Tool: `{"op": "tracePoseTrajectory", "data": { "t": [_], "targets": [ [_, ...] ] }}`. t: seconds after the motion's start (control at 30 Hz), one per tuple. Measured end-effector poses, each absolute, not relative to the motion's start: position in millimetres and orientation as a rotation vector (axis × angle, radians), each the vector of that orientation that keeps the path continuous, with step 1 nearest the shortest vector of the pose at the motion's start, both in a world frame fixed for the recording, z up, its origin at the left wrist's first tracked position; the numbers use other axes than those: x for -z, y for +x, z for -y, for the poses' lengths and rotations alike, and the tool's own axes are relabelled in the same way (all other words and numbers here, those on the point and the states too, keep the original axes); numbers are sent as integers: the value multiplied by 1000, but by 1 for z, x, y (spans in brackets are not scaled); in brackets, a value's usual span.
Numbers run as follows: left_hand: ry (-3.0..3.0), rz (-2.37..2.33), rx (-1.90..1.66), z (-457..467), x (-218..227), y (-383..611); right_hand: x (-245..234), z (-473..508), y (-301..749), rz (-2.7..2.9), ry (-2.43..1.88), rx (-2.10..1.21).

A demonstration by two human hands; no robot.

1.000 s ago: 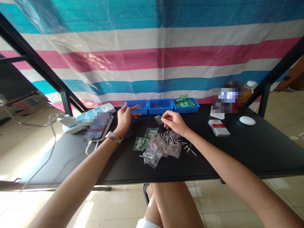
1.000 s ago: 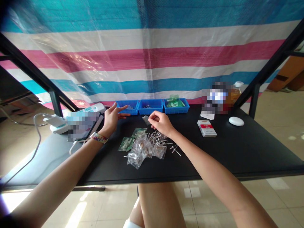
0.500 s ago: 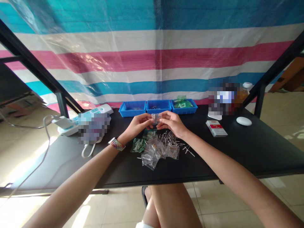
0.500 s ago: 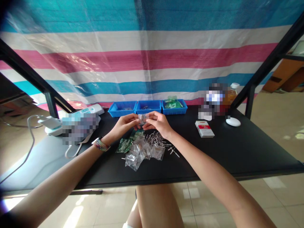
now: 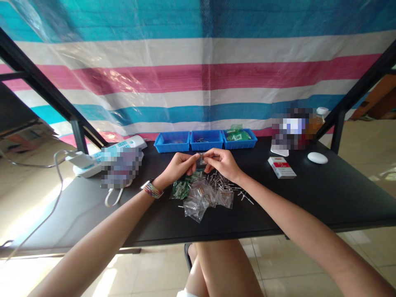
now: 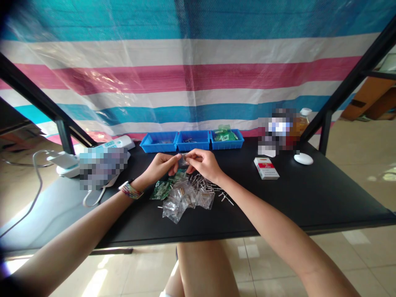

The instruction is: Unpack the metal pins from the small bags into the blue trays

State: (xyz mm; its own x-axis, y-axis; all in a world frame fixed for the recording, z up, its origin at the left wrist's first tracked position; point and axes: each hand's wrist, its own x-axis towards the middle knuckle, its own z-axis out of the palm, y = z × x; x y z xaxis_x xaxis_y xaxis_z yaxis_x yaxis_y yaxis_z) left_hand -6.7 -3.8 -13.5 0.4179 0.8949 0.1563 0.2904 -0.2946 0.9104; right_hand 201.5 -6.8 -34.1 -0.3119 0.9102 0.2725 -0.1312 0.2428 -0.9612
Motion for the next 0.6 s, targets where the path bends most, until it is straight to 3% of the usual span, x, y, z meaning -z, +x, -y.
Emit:
{"op": "tracePoseTrajectory", "data": {
  "t": [0.3,0.6],
  "targets": [
    [1619,-927,-870,0,14,-8,31,9,209,1849,-704,-661],
    [1571,-870,-1034,-7,19,-14,29,6,213,1766,-785,-747]
  ]
}}
